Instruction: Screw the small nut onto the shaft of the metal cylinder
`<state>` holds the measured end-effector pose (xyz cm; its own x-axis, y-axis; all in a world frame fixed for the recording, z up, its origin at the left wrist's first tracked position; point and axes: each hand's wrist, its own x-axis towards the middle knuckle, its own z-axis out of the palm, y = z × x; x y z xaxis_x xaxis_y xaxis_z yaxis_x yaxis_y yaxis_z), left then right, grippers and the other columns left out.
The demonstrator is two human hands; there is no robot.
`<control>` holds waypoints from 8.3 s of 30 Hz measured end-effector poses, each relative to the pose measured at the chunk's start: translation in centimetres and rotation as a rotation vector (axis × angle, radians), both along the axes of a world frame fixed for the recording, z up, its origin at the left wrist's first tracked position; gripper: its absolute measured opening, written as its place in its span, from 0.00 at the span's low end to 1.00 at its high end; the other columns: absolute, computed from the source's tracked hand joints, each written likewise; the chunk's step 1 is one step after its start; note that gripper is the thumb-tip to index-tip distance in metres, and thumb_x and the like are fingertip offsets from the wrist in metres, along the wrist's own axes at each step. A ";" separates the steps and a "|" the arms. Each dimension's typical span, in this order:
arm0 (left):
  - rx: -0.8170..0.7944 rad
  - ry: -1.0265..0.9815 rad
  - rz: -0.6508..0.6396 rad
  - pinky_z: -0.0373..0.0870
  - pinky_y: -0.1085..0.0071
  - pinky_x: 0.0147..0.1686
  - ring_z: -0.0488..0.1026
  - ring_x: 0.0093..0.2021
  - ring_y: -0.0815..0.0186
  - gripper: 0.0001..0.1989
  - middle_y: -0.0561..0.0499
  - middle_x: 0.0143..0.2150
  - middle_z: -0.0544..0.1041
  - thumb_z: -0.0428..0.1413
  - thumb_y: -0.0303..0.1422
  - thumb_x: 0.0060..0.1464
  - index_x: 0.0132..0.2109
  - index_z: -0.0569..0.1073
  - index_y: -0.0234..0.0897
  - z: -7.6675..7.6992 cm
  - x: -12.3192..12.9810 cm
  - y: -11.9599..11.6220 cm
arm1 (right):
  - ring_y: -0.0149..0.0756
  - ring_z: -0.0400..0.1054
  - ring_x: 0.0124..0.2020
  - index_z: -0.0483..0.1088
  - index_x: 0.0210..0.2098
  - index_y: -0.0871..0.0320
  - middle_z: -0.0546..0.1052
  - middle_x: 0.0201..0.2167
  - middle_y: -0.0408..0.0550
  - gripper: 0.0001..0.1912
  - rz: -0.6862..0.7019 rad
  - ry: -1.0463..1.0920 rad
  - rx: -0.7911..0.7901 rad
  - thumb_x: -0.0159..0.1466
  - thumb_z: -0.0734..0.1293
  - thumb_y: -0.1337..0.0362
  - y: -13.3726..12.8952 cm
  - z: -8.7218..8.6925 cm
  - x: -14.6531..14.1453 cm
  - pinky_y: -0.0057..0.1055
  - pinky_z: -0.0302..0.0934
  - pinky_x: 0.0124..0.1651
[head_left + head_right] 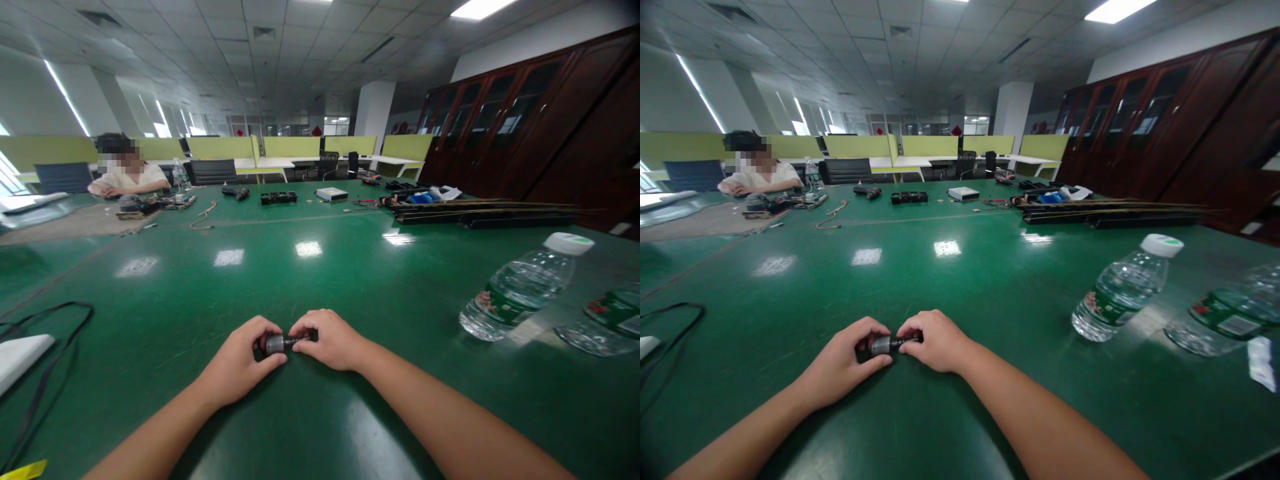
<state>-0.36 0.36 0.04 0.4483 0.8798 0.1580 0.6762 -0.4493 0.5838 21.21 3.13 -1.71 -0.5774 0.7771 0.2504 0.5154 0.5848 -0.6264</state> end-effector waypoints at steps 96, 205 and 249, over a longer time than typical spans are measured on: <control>-0.052 0.009 0.064 0.64 0.69 0.35 0.69 0.34 0.63 0.09 0.51 0.36 0.74 0.55 0.37 0.59 0.44 0.73 0.39 0.3 0.2 -0.1 | 0.30 0.68 0.29 0.79 0.33 0.57 0.77 0.28 0.43 0.07 -0.083 -0.100 -0.024 0.54 0.72 0.67 1.8 1.1 4.8 0.26 0.60 0.32; -0.075 0.013 0.063 0.63 0.70 0.34 0.68 0.33 0.64 0.10 0.53 0.34 0.74 0.57 0.39 0.57 0.43 0.74 0.39 0.2 0.2 0.1 | 0.30 0.67 0.29 0.78 0.31 0.59 0.76 0.28 0.44 0.04 -0.121 -0.068 -0.031 0.54 0.72 0.67 2.1 0.8 4.9 0.26 0.59 0.32; -0.046 -0.013 0.080 0.65 0.70 0.36 0.72 0.35 0.62 0.08 0.52 0.35 0.76 0.61 0.32 0.52 0.40 0.73 0.38 0.5 0.5 -0.3 | 0.36 0.67 0.38 0.76 0.41 0.56 0.77 0.34 0.45 0.08 0.023 -0.043 0.076 0.61 0.70 0.66 -0.6 0.7 -0.2 0.32 0.58 0.43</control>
